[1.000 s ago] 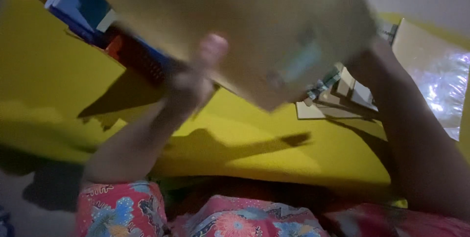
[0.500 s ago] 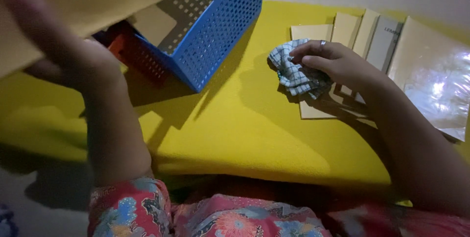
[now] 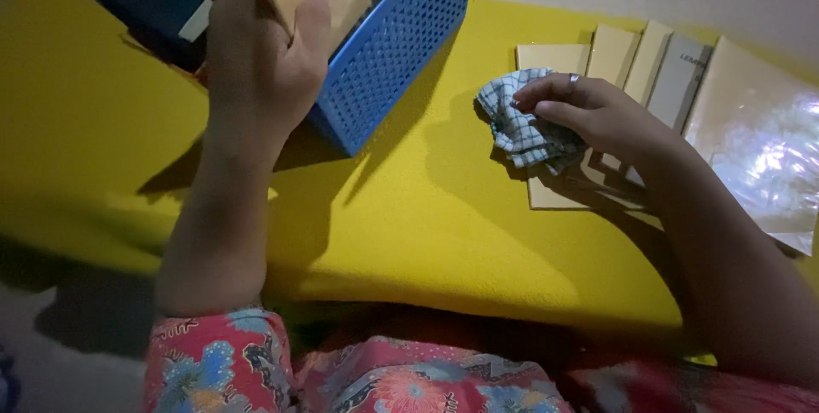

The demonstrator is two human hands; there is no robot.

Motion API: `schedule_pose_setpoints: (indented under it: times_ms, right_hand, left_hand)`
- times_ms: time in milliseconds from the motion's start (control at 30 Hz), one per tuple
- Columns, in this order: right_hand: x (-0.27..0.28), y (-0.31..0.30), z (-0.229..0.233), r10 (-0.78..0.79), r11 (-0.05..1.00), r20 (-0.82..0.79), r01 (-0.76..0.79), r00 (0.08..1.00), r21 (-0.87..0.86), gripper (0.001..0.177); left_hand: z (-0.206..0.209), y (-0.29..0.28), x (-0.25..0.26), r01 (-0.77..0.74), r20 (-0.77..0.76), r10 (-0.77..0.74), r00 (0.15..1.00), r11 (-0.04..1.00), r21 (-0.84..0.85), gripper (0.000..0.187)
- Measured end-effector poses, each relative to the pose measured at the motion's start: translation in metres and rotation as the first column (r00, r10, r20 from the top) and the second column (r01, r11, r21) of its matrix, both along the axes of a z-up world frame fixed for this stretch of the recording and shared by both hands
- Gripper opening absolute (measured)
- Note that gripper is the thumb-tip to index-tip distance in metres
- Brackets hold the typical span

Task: Wiping down yellow envelopes with a cloth and organizing them into a storage bin.

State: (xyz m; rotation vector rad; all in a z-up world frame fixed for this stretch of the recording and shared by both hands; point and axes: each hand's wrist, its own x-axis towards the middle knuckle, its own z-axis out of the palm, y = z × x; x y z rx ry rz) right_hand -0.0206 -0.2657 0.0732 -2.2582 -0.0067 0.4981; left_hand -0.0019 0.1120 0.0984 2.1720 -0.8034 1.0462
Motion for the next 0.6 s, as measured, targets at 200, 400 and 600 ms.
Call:
schedule_pose_setpoints:
  times_ms: [200, 400, 600]
  right_hand:
    - [0.007, -0.010, -0.014, 0.055, 0.994, 0.062, -0.060, 0.997, 0.094, 0.032]
    - [0.008, -0.010, -0.015, 0.079, 0.994, 0.091, -0.085, 0.993, 0.063, 0.033]
    - [0.003, -0.004, -0.007, 0.047, 0.997, 0.053, -0.050, 0.997, 0.057, 0.032]
  left_hand:
    - [-0.010, 0.002, -0.005, -0.173, -0.184, 0.185, 0.965, 0.982, 0.080, 0.025]
    - [-0.003, 0.014, 0.006, -0.033, 0.225, 0.026, 0.974, 0.999, 0.030, 0.046]
    - [0.004, 0.012, 0.003, -0.353, 0.331, 0.302, 0.894, 0.930, 0.105, 0.027]
